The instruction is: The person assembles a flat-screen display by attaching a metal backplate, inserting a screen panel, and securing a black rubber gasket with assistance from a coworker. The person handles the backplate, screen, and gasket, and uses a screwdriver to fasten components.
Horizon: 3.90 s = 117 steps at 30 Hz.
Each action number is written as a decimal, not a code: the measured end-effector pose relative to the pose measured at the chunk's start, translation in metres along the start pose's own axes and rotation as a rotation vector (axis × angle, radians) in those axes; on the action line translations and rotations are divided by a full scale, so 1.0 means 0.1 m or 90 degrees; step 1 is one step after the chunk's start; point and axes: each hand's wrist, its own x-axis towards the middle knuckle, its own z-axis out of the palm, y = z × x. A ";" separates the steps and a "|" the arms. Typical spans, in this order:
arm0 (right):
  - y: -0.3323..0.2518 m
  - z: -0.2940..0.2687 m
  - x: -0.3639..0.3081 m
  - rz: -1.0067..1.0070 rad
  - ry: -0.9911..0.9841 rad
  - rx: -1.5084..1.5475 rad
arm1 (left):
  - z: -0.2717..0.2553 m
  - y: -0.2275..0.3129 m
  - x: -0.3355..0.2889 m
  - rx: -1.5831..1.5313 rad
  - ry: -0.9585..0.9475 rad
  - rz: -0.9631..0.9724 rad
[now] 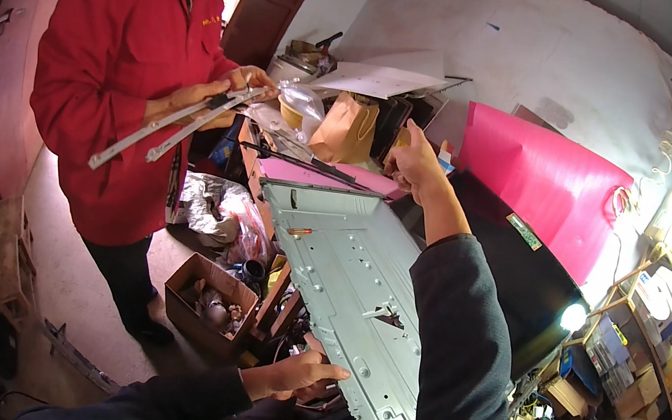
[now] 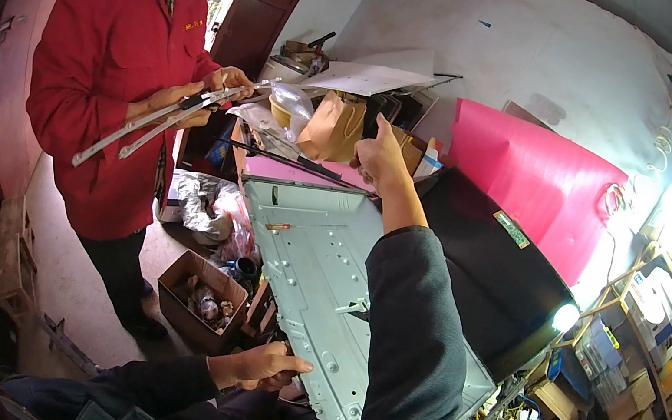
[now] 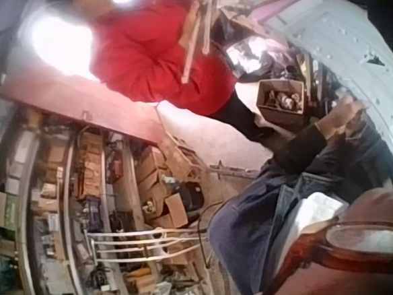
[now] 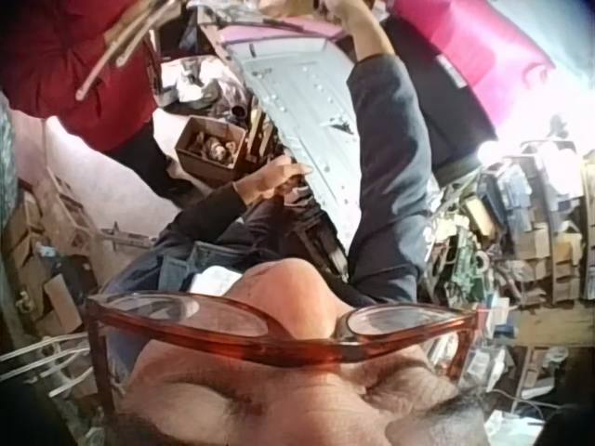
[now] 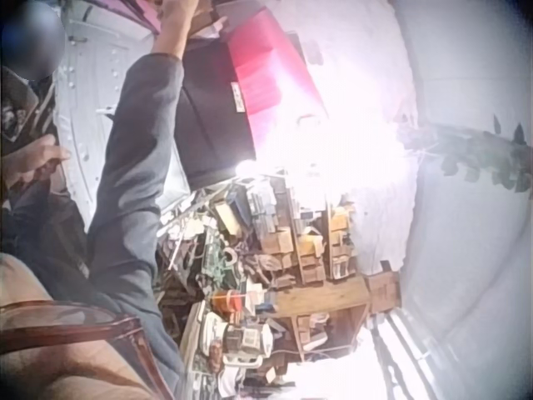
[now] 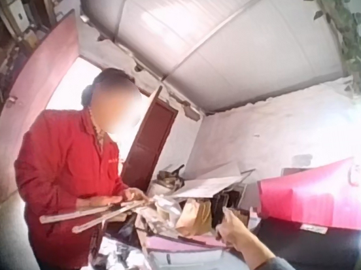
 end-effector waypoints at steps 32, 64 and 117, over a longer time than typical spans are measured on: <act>0.05 0.04 -0.08 -0.011 -0.014 -0.001 | -0.10 -0.07 0.03 0.003 -0.009 -0.074; 0.17 -0.29 -0.52 0.022 -0.039 -0.102 | -0.09 -0.10 0.03 -0.067 0.002 -0.069; 1.71 1.18 -0.28 -0.291 -0.205 -0.739 | -0.24 -0.32 -0.03 -0.100 -0.026 -0.046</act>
